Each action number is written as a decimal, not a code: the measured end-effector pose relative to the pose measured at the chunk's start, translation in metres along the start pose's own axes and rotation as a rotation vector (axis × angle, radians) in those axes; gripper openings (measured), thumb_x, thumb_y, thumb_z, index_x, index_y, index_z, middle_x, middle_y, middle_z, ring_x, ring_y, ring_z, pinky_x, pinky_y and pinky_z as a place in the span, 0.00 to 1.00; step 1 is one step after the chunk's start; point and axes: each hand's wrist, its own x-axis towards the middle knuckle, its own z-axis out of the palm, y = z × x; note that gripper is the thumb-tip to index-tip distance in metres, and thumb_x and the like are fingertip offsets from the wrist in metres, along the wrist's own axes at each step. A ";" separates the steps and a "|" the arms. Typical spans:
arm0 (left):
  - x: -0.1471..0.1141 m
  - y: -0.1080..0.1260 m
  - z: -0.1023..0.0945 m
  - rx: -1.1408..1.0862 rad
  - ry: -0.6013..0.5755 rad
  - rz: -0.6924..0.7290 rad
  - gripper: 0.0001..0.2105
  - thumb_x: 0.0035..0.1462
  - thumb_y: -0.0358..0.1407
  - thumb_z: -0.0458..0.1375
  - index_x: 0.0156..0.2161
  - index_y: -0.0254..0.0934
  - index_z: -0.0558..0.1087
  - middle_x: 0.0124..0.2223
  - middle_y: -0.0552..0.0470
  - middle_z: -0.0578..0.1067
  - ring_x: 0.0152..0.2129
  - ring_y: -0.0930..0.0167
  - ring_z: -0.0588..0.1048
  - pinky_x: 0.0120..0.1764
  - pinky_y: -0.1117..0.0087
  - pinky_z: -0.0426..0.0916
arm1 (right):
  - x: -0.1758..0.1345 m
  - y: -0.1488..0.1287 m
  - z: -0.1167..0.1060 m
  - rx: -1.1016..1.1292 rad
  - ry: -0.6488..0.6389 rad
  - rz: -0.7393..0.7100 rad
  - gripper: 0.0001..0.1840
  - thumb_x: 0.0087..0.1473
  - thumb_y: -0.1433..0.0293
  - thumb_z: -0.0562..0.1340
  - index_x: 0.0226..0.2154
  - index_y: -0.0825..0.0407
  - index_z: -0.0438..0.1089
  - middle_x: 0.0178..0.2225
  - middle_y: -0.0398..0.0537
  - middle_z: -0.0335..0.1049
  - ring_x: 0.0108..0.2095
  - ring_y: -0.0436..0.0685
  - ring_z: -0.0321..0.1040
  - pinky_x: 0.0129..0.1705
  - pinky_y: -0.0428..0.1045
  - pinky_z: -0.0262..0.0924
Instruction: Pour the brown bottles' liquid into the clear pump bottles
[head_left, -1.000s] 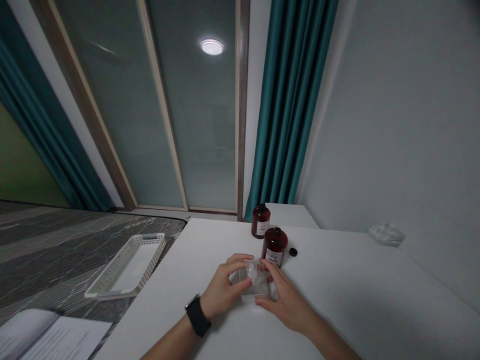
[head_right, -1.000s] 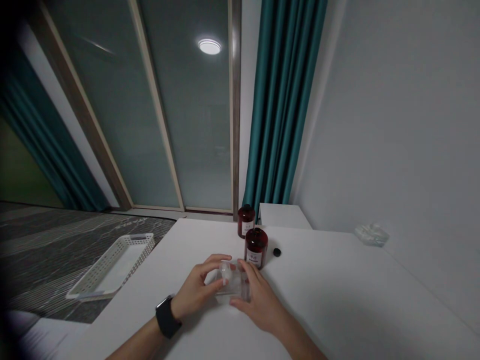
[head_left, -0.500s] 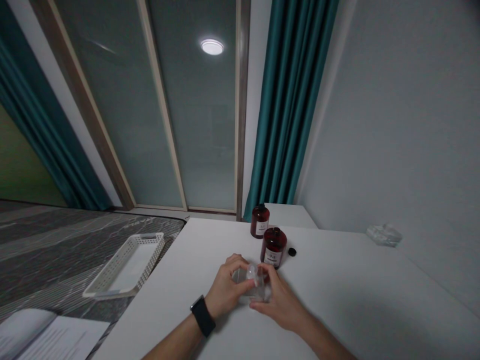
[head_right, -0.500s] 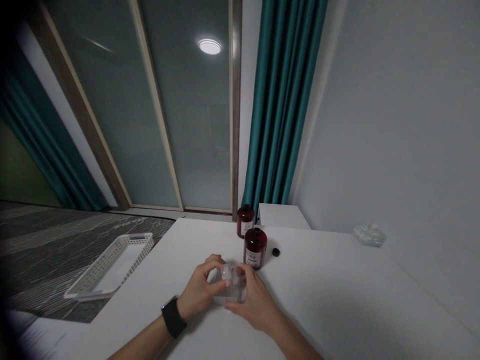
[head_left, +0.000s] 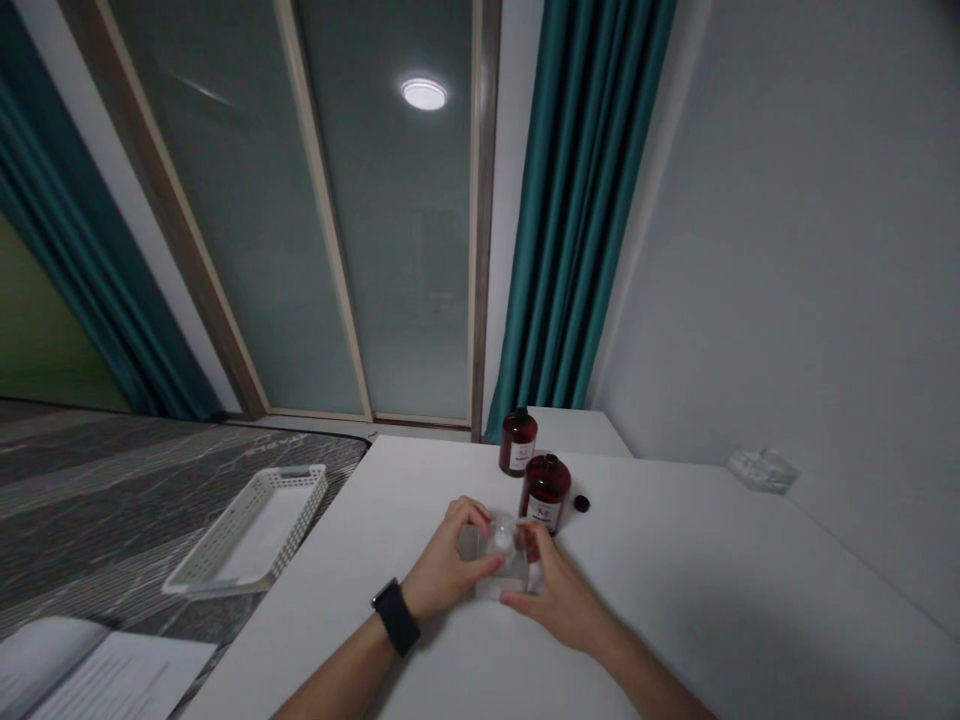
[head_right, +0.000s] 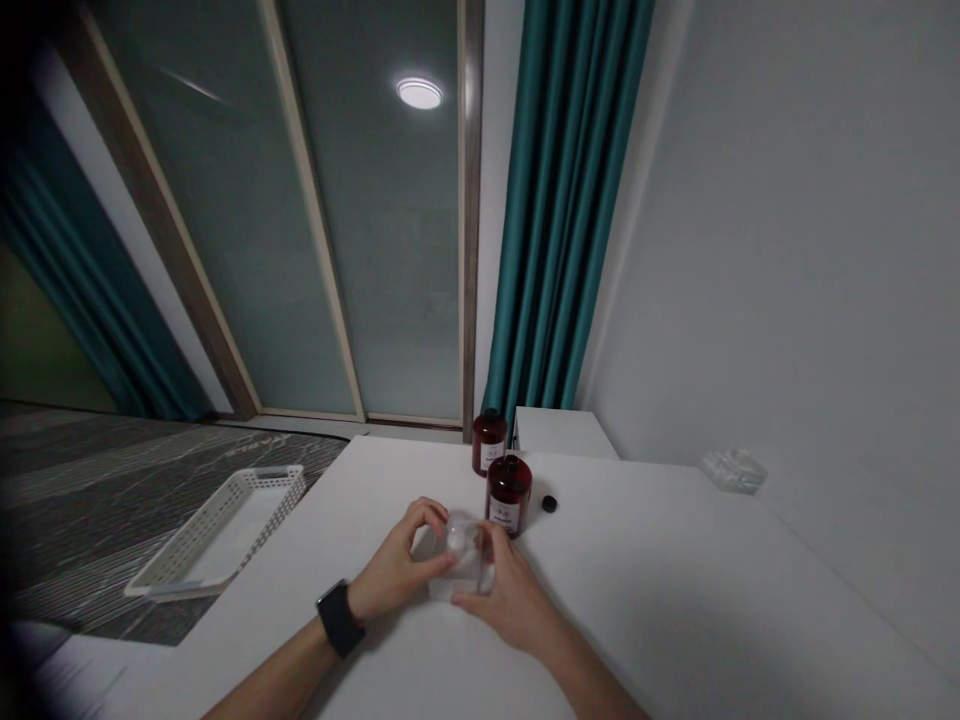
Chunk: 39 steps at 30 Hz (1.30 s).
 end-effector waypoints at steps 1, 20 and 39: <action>0.000 -0.001 -0.001 -0.027 -0.001 -0.016 0.12 0.50 0.32 0.65 0.36 0.37 0.66 0.43 0.48 0.71 0.44 0.63 0.70 0.50 0.60 0.64 | 0.000 0.000 -0.001 -0.006 0.004 -0.003 0.37 0.42 0.75 0.69 0.54 0.48 0.56 0.52 0.52 0.68 0.51 0.61 0.68 0.53 0.57 0.63; 0.001 -0.007 -0.002 -0.298 -0.140 -0.077 0.36 0.50 0.38 0.68 0.62 0.39 0.58 0.43 0.48 0.73 0.49 0.62 0.71 0.60 0.53 0.56 | 0.001 -0.005 -0.006 0.030 -0.046 0.022 0.39 0.42 0.75 0.69 0.55 0.49 0.55 0.55 0.54 0.65 0.53 0.63 0.67 0.55 0.60 0.60; 0.000 -0.003 -0.001 -0.269 -0.146 -0.078 0.30 0.52 0.33 0.64 0.59 0.39 0.61 0.45 0.48 0.73 0.47 0.63 0.72 0.56 0.57 0.60 | -0.001 -0.003 -0.007 0.015 -0.056 0.019 0.41 0.42 0.76 0.69 0.56 0.48 0.54 0.56 0.55 0.65 0.54 0.64 0.66 0.57 0.60 0.60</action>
